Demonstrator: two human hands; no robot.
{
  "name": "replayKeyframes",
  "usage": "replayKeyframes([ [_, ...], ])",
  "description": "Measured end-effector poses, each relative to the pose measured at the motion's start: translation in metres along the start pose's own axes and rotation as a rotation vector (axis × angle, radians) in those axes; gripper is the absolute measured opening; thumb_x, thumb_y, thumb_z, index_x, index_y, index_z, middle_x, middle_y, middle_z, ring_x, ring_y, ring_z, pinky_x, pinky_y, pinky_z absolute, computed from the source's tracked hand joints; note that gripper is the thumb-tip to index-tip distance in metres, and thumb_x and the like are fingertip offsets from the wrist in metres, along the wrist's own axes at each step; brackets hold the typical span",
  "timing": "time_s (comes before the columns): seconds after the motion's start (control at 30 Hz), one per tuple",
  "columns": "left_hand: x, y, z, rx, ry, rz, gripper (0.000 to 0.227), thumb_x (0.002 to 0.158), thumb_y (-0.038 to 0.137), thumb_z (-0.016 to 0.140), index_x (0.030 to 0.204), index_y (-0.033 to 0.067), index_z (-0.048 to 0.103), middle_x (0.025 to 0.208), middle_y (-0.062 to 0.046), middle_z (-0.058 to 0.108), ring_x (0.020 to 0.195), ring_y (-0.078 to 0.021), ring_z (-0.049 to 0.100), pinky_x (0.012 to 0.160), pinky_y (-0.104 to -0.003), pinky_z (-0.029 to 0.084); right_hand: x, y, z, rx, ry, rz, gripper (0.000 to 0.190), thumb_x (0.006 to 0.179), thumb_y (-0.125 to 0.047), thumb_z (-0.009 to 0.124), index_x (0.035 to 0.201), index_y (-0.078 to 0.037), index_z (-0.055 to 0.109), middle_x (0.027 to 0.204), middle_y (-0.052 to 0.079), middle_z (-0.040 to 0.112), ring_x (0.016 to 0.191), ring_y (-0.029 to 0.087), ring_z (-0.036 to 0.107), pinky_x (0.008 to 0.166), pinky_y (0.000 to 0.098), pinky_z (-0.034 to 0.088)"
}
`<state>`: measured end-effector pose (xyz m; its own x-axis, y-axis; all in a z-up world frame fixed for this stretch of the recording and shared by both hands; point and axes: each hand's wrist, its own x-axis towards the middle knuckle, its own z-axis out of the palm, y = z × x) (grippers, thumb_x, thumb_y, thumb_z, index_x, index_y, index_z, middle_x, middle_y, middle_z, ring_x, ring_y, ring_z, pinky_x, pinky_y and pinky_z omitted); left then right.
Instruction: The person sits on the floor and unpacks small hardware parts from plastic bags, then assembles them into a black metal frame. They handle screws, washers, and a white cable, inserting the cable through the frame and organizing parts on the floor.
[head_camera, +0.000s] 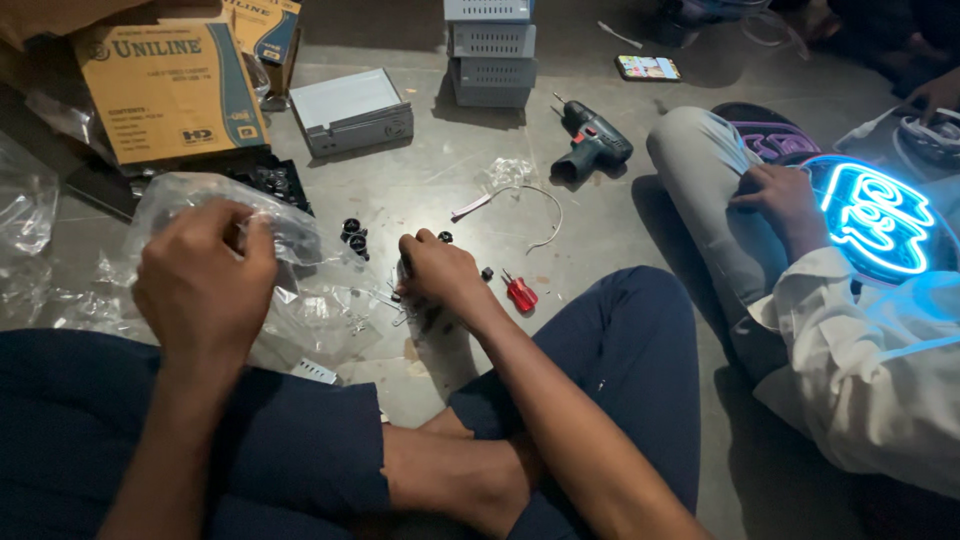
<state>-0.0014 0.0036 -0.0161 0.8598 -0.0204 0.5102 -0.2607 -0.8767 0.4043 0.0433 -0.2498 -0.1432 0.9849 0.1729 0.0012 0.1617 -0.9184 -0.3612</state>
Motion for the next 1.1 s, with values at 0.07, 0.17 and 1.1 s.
replayKeyframes([
  [0.07, 0.0, 0.0, 0.0, -0.017, 0.006, -0.002, 0.015, 0.099, 0.017, 0.076, 0.102, 0.0031, 0.076, 0.089, -0.013, 0.075, 0.071, -0.0247, 0.072, 0.063, -0.039, 0.055, 0.002, -0.001, 0.001, -0.015, -0.046, 0.062, 0.056, 0.076, -0.042, 0.083, 0.117, -0.011, 0.059, 0.119, 0.016, 0.062, 0.106, 0.04, 0.067, 0.085, 0.0507, 0.055],
  [0.17, 0.0, 0.001, -0.001, -0.046, 0.034, 0.006, 0.015, 0.099, 0.017, 0.076, 0.102, 0.0028, 0.076, 0.091, -0.014, 0.075, 0.072, -0.0259, 0.072, 0.065, -0.04, 0.055, 0.003, -0.001, 0.001, -0.018, -0.096, 0.113, 0.061, 0.076, -0.046, 0.085, 0.119, -0.012, 0.059, 0.12, 0.019, 0.06, 0.107, 0.042, 0.065, 0.086, 0.0513, 0.055],
  [1.1, 0.002, 0.012, -0.01, -0.148, 0.133, -0.006, 0.015, 0.092, 0.018, 0.075, 0.096, 0.004, 0.076, 0.099, -0.014, 0.072, 0.089, -0.0372, 0.069, 0.076, -0.048, 0.054, 0.005, 0.033, -0.009, 0.256, -0.192, -0.072, 0.037, 0.081, -0.031, 0.08, 0.108, -0.007, 0.072, 0.095, 0.013, 0.075, 0.085, 0.027, 0.071, 0.075, 0.0378, 0.054],
])
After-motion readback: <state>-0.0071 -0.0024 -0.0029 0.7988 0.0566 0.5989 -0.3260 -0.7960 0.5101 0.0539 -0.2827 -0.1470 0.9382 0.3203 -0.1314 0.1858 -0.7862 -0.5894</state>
